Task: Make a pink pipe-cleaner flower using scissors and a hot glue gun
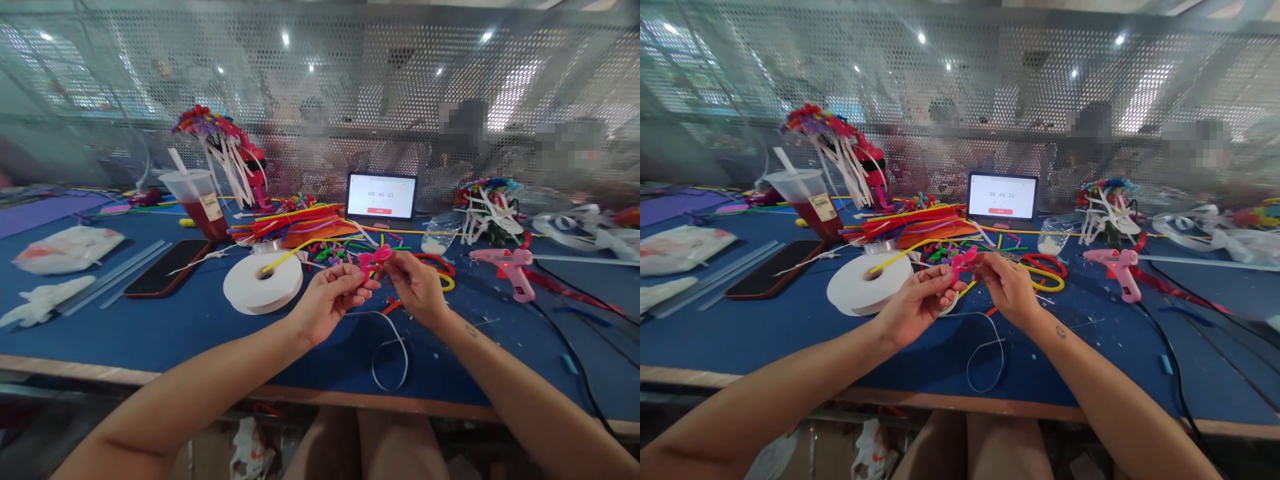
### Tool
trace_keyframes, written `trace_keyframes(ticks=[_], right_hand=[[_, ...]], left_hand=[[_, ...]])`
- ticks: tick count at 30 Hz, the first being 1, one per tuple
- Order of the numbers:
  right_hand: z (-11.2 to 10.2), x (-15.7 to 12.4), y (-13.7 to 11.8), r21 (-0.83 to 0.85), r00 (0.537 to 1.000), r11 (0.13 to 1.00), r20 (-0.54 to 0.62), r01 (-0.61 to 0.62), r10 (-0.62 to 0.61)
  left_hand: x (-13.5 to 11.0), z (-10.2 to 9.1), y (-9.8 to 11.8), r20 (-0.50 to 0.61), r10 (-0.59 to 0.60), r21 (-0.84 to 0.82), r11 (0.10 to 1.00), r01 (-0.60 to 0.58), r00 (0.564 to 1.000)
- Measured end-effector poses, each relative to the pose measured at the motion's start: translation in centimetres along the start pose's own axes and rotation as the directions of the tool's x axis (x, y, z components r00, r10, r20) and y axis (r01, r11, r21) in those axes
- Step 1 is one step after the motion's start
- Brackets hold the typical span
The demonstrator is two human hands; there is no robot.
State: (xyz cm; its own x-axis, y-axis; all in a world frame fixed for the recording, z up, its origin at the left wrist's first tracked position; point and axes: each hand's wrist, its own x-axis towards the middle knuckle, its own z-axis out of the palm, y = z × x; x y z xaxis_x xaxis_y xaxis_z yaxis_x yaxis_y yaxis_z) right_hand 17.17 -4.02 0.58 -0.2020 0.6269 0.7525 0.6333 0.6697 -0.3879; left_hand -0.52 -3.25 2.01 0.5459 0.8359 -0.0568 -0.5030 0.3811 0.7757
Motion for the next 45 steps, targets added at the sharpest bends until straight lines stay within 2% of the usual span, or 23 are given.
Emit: trace_keyframes(ticks=[27,33,45], right_hand=[[0.3,-0.2,0.3,-0.099,0.996,0.991,0.008,0.088,-0.088],[0.2,-0.1,0.0,-0.108,0.987,0.981,-0.003,0.162,-0.164],[1.1,-0.7,0.5,-0.32,0.956,0.915,-0.077,0.247,-0.285]], left_hand=[[-0.2,0.3,-0.2,-0.056,-0.043,-0.099,0.994,0.038,0.997],[-0.3,0.6,-0.2,-0.076,-0.064,-0.133,0.99,0.054,0.995],[-0.2,0.5,-0.4,-0.08,-0.093,-0.123,0.989,0.083,0.992]])
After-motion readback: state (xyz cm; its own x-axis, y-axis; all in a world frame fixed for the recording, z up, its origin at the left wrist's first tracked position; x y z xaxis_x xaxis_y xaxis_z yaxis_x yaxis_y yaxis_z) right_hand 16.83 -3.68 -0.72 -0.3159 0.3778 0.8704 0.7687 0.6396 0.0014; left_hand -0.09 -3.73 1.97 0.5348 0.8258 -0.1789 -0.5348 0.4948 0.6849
